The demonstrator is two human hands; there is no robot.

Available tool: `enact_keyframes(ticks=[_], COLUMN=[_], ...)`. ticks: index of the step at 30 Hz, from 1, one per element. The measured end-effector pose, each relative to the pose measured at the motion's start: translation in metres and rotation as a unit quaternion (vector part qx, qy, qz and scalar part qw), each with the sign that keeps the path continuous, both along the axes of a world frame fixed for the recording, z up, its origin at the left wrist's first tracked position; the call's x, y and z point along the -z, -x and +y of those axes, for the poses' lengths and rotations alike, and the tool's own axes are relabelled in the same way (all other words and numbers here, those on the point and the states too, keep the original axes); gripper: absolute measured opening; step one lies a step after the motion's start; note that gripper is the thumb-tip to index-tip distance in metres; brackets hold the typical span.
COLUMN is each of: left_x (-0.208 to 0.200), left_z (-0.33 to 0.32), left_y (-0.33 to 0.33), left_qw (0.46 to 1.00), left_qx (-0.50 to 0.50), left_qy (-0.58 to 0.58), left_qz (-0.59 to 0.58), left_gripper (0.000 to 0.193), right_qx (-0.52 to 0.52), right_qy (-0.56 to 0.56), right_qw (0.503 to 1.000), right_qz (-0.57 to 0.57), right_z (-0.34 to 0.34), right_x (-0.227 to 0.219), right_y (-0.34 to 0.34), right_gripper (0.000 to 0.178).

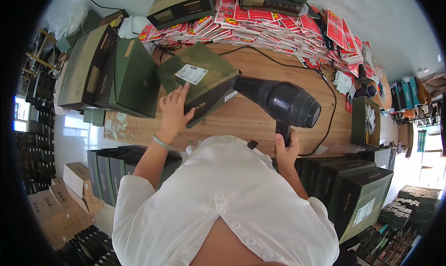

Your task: The person packs a pair of shoes into a green box with tissue paper, closes the box, and uses a heat gun to apply a shipping label. They then stack the box and repeat the process with another pair of shoes.

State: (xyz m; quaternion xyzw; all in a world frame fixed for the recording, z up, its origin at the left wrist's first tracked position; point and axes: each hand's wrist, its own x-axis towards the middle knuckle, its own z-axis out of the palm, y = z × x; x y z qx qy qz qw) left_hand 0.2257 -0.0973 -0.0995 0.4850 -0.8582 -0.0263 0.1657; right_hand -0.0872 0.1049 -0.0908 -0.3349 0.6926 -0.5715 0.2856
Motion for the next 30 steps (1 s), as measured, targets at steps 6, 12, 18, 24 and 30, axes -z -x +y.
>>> enact_keyframes(ticks=[6,12,18,24,30], left_x=[0.068,0.115,0.166,0.165,0.169], left_z=[-0.015,0.025,0.033,0.008,-0.018], left_y=[-0.007,0.027,0.040,0.079,0.048], left_qw=[0.997,0.964,0.986,0.997,0.987], left_qx=[-0.040,-0.234,0.048,-0.007,-0.051], left_qy=[-0.027,-0.053,0.123,0.072,0.128], left_qz=[-0.056,0.116,-0.106,-0.019,-0.080], left_gripper=[0.098,0.097,0.073,0.065,0.077], right_qx=[-0.013,0.015,0.028,0.013,0.013], right_qy=[0.001,-0.032,-0.096,-0.113,-0.088], right_qw=[1.000,0.999,0.995,0.993,0.994], right_qz=[-0.003,-0.017,-0.016,-0.025,-0.062], right_z=[-0.008,0.001,0.013,0.017,0.025], right_x=[0.001,0.017,0.024,0.022,0.023], right_y=[-0.002,-0.001,0.002,0.004,0.010], right_gripper=[0.049,0.039,0.034,0.031,0.034])
